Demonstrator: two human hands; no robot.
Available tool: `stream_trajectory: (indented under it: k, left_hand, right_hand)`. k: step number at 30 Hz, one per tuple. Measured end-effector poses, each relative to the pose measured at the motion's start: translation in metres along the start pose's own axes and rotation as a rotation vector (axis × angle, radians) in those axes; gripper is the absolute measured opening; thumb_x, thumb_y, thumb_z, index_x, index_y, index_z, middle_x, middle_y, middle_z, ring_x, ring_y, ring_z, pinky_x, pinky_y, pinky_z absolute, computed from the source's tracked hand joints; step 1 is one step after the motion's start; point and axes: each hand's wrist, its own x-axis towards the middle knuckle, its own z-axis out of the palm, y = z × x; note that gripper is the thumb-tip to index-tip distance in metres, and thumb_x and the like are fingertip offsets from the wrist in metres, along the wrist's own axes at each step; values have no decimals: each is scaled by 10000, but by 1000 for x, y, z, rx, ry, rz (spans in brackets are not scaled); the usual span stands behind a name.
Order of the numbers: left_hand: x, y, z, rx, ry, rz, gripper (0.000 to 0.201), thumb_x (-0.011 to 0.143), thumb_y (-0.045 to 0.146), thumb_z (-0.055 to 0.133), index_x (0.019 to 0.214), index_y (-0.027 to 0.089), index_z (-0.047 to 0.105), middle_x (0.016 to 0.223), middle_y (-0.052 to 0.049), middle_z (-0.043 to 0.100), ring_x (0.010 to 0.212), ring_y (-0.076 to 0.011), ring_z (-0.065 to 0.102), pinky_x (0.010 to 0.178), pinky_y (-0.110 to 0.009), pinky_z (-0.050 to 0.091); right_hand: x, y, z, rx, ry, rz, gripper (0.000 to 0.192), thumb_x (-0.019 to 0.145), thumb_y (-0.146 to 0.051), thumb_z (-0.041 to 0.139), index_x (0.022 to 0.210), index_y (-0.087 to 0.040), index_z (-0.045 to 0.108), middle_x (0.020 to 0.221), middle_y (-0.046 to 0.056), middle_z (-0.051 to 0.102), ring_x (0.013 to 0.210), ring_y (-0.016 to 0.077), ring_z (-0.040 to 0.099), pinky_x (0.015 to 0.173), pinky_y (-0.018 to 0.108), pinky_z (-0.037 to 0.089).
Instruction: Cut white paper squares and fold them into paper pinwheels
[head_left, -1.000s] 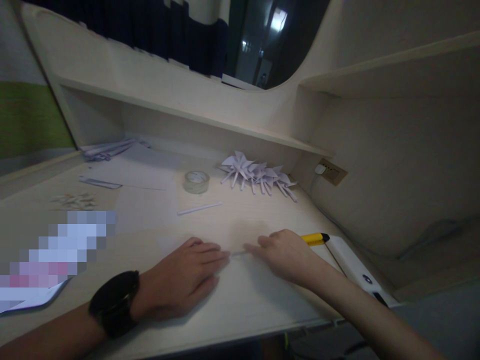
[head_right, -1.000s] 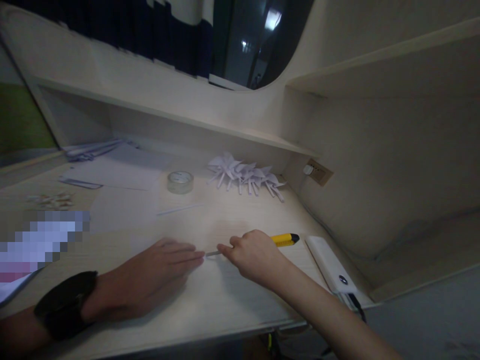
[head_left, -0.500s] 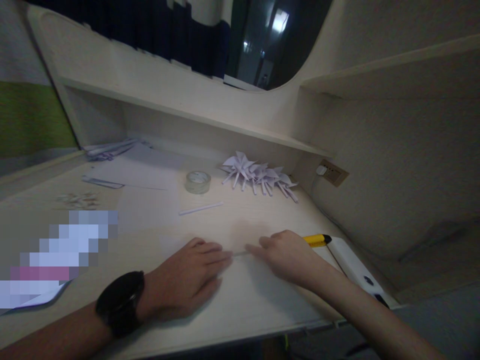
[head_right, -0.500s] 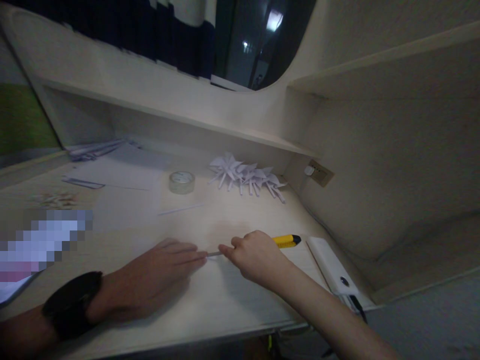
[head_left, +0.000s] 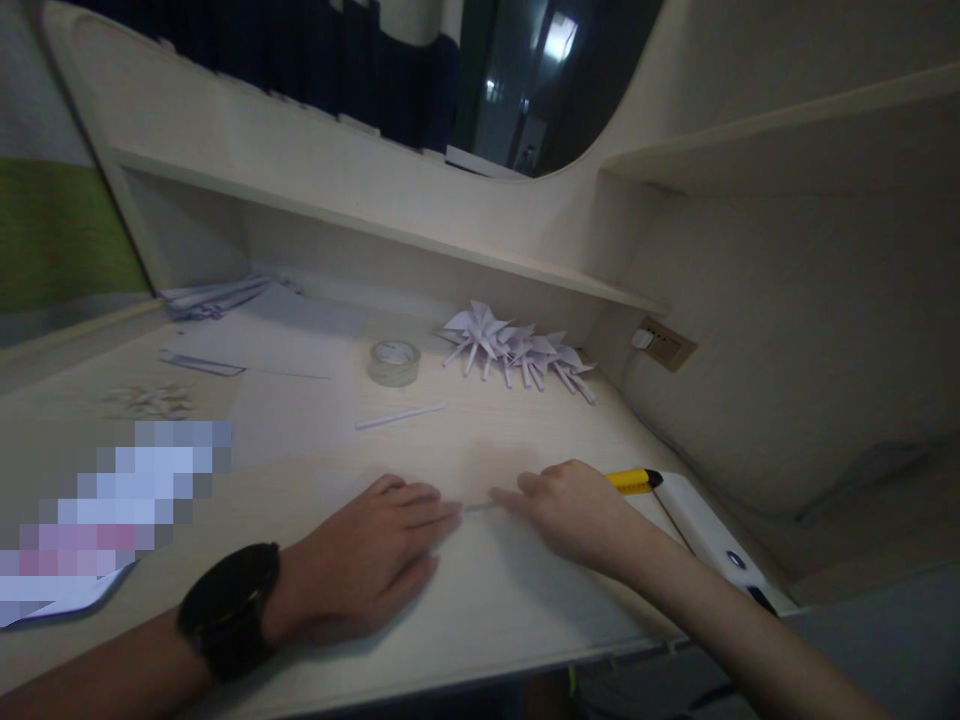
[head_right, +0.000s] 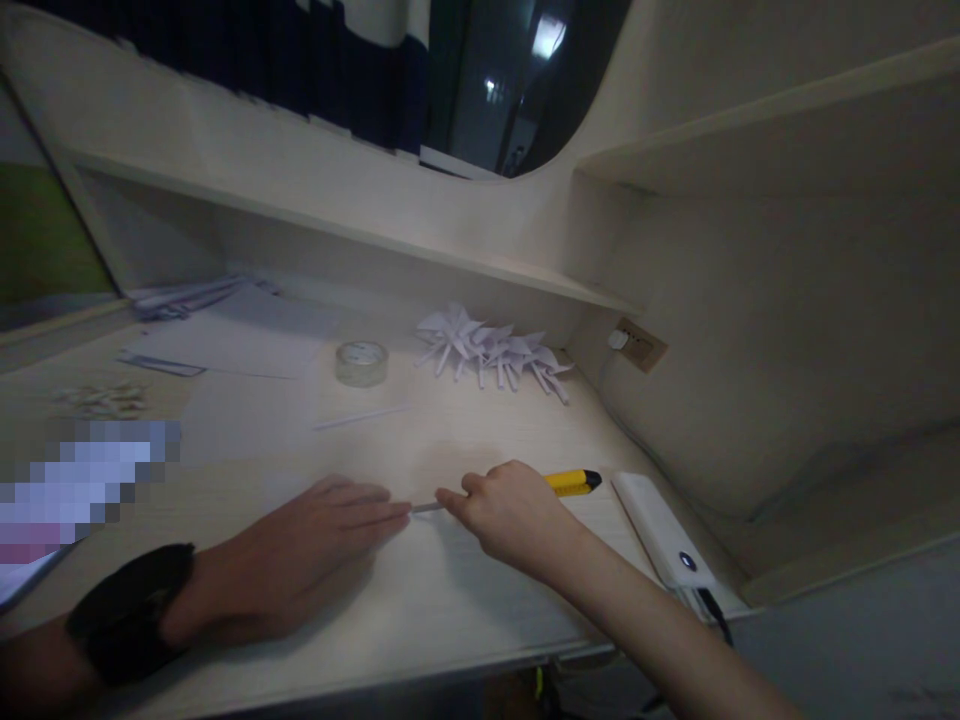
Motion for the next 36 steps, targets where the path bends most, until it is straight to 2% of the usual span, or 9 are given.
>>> stream_trajectory:
  k: [6, 19, 24, 27, 30, 33, 36]
  left_hand:
    - [2, -1, 5, -28, 81, 30, 408, 916, 280, 395, 1314, 247, 478, 1243, -59, 597, 1104, -245, 522, 957, -416, 317]
    - [2, -1, 11, -9, 88, 25, 408, 910, 277, 411, 1309, 240, 484, 1240, -71, 597, 1120, -251, 521, 964, -427, 329]
    - [-7, -6, 2, 21, 37, -37, 506, 894, 341, 461, 1384, 239, 387, 1356, -78, 506, 1211, -262, 468, 1014, -435, 322]
    - [-19, -9, -9, 82, -6, -148, 634, 852, 455, 515, 1415, 225, 335, 1428, -104, 415, 1285, -295, 397, 1039, -458, 315]
    - [-30, -9, -17, 126, -65, -232, 736, 788, 537, 563, 1411, 209, 350, 1432, -141, 398, 1277, -347, 402, 1010, -505, 350]
    - [-35, -3, -19, 154, -86, -264, 701, 787, 470, 577, 1401, 205, 370, 1409, -154, 428, 1254, -369, 427, 989, -538, 364]
    - [-32, 4, -19, 185, -58, -255, 617, 780, 320, 562, 1366, 189, 418, 1357, -157, 492, 1208, -361, 479, 968, -529, 386]
  right_hand:
    - [0, 0, 0, 1, -4, -2, 292, 862, -157, 522, 1133, -258, 559, 703, 4, 642, 514, 110, 511, 478, 292, 172]
    - [0, -2, -1, 13, -33, 9, 314, 863, -165, 515, 1160, -264, 550, 725, 16, 655, 542, 127, 547, 481, 272, 221]
    - [-3, 3, -1, 35, -10, 29, 342, 876, -151, 472, 1183, -281, 550, 725, 8, 653, 538, 113, 529, 485, 274, 218]
    - [-9, 13, 0, 73, 38, 88, 396, 871, -140, 465, 1236, -281, 525, 748, 3, 658, 555, 106, 531, 503, 268, 230]
    - [-13, 23, 4, 104, 69, 175, 393, 873, -150, 476, 1239, -282, 532, 764, 5, 662, 562, 107, 545, 516, 252, 249]
    - [-12, 29, 11, 185, 120, 267, 369, 888, -191, 482, 1239, -288, 544, 765, 14, 671, 601, 127, 582, 538, 234, 301]
    - [-5, 33, 18, 397, 238, 368, 347, 913, -258, 459, 1247, -262, 551, 889, 55, 694, 734, 160, 621, 626, 245, 396]
